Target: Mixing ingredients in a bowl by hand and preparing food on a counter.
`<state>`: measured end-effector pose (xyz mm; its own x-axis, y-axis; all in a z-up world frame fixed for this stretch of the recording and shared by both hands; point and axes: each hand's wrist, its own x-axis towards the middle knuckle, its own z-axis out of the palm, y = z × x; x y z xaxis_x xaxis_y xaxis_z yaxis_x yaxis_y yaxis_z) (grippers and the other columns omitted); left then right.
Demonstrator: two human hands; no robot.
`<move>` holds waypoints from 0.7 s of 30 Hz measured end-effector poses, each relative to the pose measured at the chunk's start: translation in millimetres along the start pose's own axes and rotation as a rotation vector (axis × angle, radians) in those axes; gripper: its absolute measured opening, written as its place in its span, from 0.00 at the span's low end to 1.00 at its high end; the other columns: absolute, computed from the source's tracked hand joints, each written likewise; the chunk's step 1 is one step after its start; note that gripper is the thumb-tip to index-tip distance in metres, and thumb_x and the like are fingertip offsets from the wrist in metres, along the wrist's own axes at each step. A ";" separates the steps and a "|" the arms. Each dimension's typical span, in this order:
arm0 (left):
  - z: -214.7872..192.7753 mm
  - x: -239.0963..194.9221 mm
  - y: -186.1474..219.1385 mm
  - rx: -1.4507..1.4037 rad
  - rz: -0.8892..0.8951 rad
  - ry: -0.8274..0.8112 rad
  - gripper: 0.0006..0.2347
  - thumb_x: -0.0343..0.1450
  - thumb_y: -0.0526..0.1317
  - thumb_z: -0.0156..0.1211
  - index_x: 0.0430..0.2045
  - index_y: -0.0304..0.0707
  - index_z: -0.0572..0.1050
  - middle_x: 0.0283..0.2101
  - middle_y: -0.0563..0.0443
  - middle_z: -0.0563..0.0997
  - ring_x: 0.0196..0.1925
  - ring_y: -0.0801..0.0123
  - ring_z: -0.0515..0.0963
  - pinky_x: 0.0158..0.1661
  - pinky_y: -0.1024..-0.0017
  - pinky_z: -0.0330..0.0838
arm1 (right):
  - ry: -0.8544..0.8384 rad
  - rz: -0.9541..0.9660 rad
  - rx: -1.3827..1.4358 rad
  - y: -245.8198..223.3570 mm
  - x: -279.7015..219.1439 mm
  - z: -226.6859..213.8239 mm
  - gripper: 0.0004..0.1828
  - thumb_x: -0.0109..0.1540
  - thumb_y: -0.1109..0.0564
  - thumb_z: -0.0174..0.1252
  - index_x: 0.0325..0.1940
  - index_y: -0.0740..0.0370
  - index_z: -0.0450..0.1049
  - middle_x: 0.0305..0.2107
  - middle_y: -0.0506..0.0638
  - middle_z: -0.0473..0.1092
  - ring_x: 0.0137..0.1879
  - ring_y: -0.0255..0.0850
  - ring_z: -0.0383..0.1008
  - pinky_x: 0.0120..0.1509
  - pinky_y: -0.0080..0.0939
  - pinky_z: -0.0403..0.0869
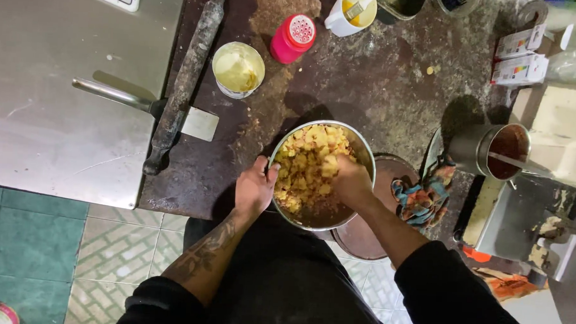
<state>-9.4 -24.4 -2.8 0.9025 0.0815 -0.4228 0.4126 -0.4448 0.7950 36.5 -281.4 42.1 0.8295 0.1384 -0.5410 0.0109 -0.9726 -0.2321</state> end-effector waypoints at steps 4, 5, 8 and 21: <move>-8.3 -0.7 6.9 -0.067 -0.013 -0.060 0.15 0.76 0.54 0.51 0.39 0.40 0.71 0.34 0.30 0.81 0.38 0.31 0.79 0.35 0.44 0.70 | 0.009 -0.151 0.086 -2.2 5.5 -12.7 0.33 0.58 0.68 0.52 0.69 0.62 0.64 0.51 0.59 0.74 0.46 0.45 0.79 0.45 0.44 0.80; -9.2 0.1 7.8 -0.044 -0.032 -0.084 0.16 0.76 0.55 0.51 0.40 0.40 0.71 0.34 0.30 0.81 0.38 0.31 0.78 0.36 0.44 0.70 | -0.009 -0.145 0.399 -9.6 5.1 -19.5 0.41 0.53 0.75 0.46 0.72 0.59 0.64 0.55 0.58 0.75 0.52 0.42 0.77 0.51 0.43 0.80; -4.7 -0.1 3.5 -0.067 -0.008 -0.042 0.15 0.76 0.53 0.53 0.38 0.41 0.71 0.32 0.31 0.80 0.37 0.31 0.78 0.34 0.44 0.70 | -0.503 0.260 0.077 -61.7 9.2 -62.6 0.54 0.64 0.68 0.57 0.87 0.47 0.37 0.49 0.70 0.77 0.41 0.49 0.78 0.48 0.43 0.79; 14.1 0.5 15.2 0.139 0.069 0.075 0.08 0.76 0.48 0.55 0.36 0.46 0.75 0.26 0.33 0.81 0.32 0.33 0.79 0.31 0.42 0.71 | 0.057 -0.297 -0.112 -35.3 70.1 91.2 0.07 0.52 0.56 0.64 0.32 0.58 0.80 0.31 0.57 0.78 0.39 0.54 0.80 0.41 0.55 0.79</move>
<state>-4.4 -43.7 2.9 0.9371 0.1108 -0.3311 0.3328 -0.5702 0.7511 43.3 -220.4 -61.3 0.8108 0.4117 -0.4161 0.3160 -0.9062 -0.2809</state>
